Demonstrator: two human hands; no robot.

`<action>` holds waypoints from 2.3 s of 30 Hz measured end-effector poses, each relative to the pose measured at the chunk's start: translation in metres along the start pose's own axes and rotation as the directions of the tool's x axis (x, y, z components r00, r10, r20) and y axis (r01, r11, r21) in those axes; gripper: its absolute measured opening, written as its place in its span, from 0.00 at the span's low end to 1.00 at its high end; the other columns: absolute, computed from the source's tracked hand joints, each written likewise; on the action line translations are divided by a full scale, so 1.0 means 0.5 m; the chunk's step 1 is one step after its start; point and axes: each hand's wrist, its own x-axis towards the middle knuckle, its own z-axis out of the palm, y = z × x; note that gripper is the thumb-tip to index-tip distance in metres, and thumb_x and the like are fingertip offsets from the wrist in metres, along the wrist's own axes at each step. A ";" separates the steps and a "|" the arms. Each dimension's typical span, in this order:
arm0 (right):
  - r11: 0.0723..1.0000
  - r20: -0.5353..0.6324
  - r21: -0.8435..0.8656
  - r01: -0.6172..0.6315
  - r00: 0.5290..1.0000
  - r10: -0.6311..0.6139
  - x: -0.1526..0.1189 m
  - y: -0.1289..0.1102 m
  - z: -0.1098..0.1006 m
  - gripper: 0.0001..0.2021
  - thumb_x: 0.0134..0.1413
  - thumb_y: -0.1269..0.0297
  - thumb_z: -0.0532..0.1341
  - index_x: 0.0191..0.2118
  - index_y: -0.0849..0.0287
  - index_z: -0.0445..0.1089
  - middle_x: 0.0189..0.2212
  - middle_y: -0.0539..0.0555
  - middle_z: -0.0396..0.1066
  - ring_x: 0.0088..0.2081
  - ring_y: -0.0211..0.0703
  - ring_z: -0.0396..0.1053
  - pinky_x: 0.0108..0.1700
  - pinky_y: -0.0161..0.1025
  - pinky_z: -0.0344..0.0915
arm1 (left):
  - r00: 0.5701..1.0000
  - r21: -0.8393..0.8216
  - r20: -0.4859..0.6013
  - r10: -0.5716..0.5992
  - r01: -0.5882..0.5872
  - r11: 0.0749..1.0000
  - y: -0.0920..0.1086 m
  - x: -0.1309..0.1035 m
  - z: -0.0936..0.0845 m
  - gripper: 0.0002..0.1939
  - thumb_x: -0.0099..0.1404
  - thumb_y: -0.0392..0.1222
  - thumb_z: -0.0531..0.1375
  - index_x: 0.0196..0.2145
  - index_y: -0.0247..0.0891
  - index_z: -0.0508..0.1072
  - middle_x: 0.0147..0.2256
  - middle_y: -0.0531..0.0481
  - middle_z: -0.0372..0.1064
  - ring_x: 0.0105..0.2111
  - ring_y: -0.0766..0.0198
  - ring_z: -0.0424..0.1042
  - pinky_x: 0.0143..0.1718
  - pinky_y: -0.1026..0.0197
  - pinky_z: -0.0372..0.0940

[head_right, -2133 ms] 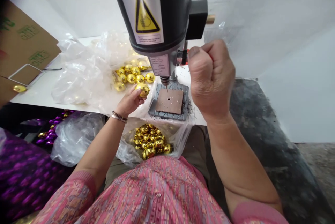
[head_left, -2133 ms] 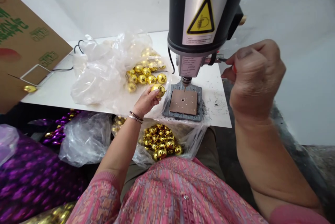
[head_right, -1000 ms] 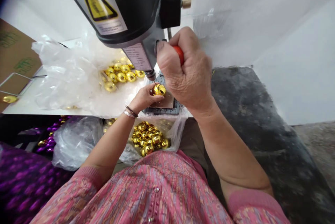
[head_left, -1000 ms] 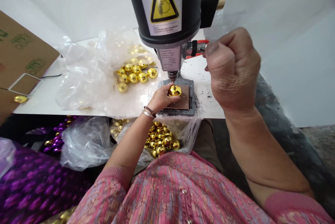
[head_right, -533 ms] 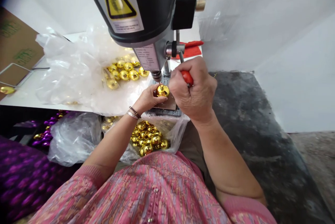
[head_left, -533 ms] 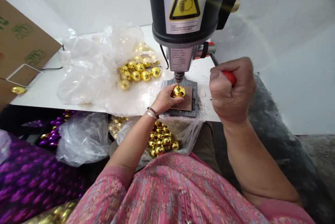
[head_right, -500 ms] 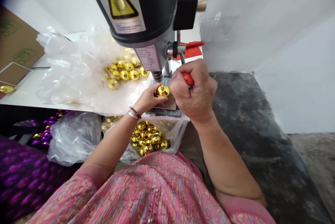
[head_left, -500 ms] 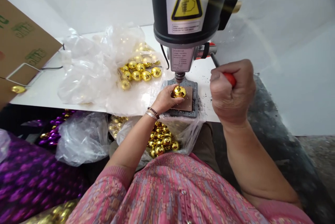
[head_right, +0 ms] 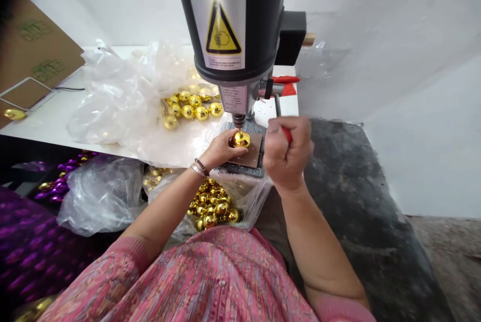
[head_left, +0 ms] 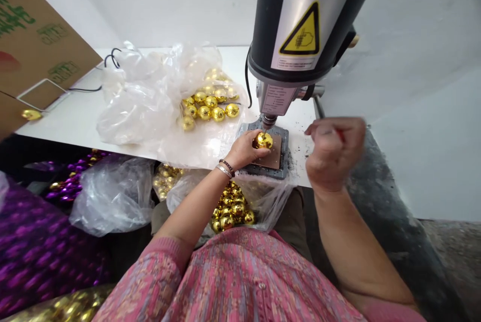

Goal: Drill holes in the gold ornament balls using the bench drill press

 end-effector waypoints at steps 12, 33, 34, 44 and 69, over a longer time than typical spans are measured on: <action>0.938 0.091 0.113 -0.328 0.943 0.319 0.131 -0.063 0.000 0.14 0.60 0.60 0.56 0.27 0.63 0.60 0.21 0.44 0.61 0.20 0.23 0.60 0.25 0.28 0.56 | 0.954 -0.290 0.298 0.032 0.058 0.955 -0.026 -0.101 -0.113 0.32 0.50 0.48 0.72 0.53 0.40 0.75 0.40 0.48 0.75 0.30 0.66 0.68 0.32 0.63 0.65; 0.955 0.101 0.021 -0.297 0.951 0.294 0.102 -0.057 -0.020 0.14 0.61 0.59 0.55 0.30 0.65 0.64 0.23 0.44 0.63 0.25 0.21 0.63 0.28 0.23 0.55 | 0.955 0.367 -0.251 -0.157 0.244 0.897 -0.168 0.100 -0.180 0.29 0.58 0.38 0.64 0.58 0.39 0.69 0.55 0.40 0.70 0.52 0.50 0.70 0.54 0.52 0.65; 0.954 0.102 0.017 -0.298 0.950 0.295 0.102 -0.059 -0.019 0.13 0.61 0.60 0.54 0.30 0.65 0.63 0.23 0.44 0.62 0.25 0.21 0.62 0.28 0.23 0.55 | 0.955 0.275 -0.243 -0.170 0.235 0.932 -0.163 0.089 -0.182 0.27 0.58 0.41 0.65 0.56 0.38 0.70 0.50 0.41 0.73 0.48 0.52 0.72 0.51 0.53 0.66; 0.947 0.089 0.093 -0.309 0.949 0.301 0.109 -0.066 -0.007 0.13 0.59 0.59 0.56 0.29 0.62 0.59 0.22 0.44 0.57 0.23 0.21 0.57 0.26 0.26 0.54 | 0.948 -0.448 0.281 -0.151 0.269 0.853 -0.058 -0.018 -0.153 0.23 0.57 0.49 0.66 0.48 0.35 0.73 0.36 0.49 0.73 0.29 0.70 0.68 0.32 0.65 0.65; 0.944 0.187 0.134 -0.303 0.943 0.276 0.110 -0.078 -0.020 0.16 0.60 0.53 0.54 0.31 0.63 0.61 0.27 0.45 0.65 0.29 0.24 0.63 0.35 0.29 0.62 | 0.999 0.231 0.049 -0.008 -0.003 0.973 0.016 0.017 -0.027 0.29 0.50 0.39 0.71 0.52 0.34 0.75 0.50 0.43 0.73 0.47 0.57 0.73 0.55 0.55 0.67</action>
